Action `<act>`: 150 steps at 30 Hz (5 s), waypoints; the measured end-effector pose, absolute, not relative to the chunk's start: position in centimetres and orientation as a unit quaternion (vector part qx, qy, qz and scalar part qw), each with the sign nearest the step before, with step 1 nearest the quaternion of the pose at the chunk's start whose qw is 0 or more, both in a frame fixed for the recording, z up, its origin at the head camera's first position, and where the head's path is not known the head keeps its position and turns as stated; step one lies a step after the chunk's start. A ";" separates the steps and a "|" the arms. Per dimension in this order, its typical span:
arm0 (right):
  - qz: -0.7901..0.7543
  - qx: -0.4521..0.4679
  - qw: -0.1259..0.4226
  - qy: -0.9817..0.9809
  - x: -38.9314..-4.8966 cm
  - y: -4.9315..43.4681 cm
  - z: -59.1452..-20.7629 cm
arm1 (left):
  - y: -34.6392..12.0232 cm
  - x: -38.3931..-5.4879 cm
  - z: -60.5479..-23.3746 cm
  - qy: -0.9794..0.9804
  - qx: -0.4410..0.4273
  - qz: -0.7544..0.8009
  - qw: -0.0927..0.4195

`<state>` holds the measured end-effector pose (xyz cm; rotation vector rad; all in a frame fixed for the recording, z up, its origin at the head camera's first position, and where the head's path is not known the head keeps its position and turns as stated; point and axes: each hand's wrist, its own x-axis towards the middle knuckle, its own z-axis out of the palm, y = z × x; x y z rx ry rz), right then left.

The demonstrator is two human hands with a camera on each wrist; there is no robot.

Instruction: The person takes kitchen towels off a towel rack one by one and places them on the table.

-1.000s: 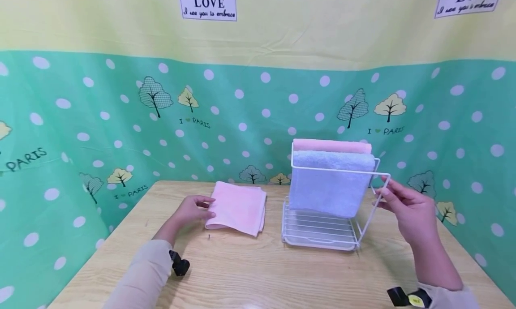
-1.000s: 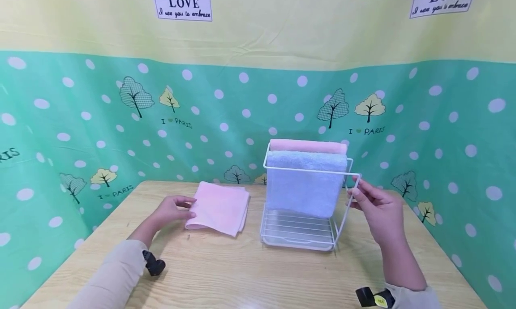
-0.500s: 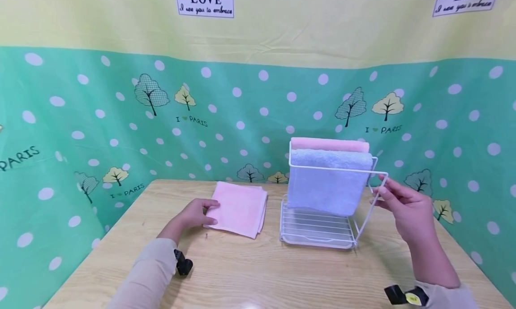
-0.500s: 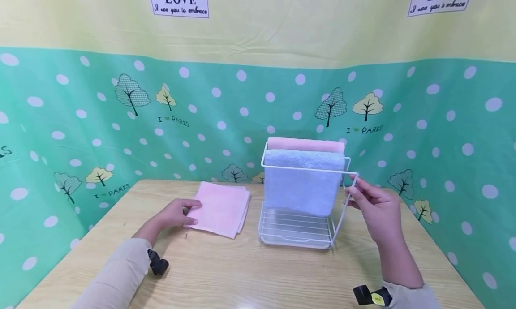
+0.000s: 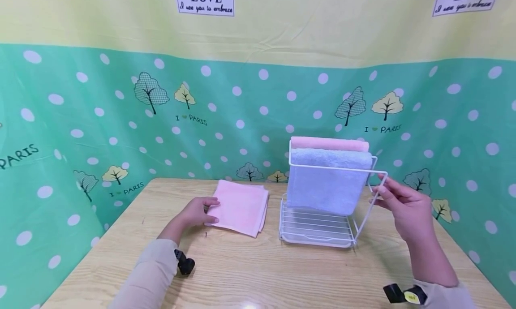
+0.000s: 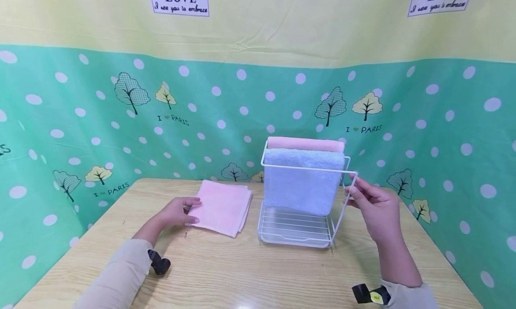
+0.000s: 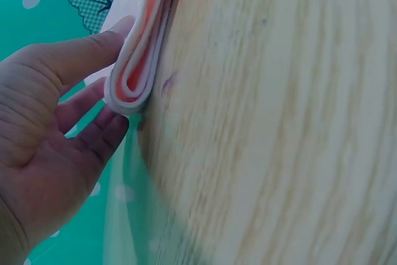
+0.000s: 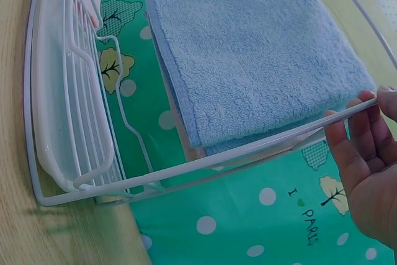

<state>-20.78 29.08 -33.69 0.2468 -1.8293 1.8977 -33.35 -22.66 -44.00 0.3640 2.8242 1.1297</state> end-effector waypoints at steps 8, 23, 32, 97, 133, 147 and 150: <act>0.692 0.092 0.248 -0.671 -20.8 29.1 -33.7 | -22.2 -33.1 -43.2 0.902 0.115 0.416 0.002; 0.674 0.082 0.252 -0.690 -20.8 29.0 -33.5 | -20.0 -32.3 -40.3 0.863 0.143 0.482 -0.042; 0.670 0.077 0.252 -0.694 -20.8 29.0 -33.8 | -18.7 -31.9 -39.0 0.857 0.175 0.481 -0.065; 0.679 0.094 0.253 -0.683 -20.9 29.0 -34.0 | -11.2 -29.0 -29.9 0.798 0.322 0.503 -0.085; 0.677 0.097 0.257 -0.682 -20.8 28.9 -33.9 | -8.4 -29.1 -26.5 0.794 0.379 0.469 -0.079; 0.679 0.103 0.263 -0.677 -20.9 28.9 -33.8 | -6.7 -29.7 -25.0 0.789 0.372 0.484 -0.065; 0.680 0.101 0.261 -0.678 -20.9 28.9 -33.8 | -6.4 -29.7 -24.6 0.792 0.367 0.483 -0.061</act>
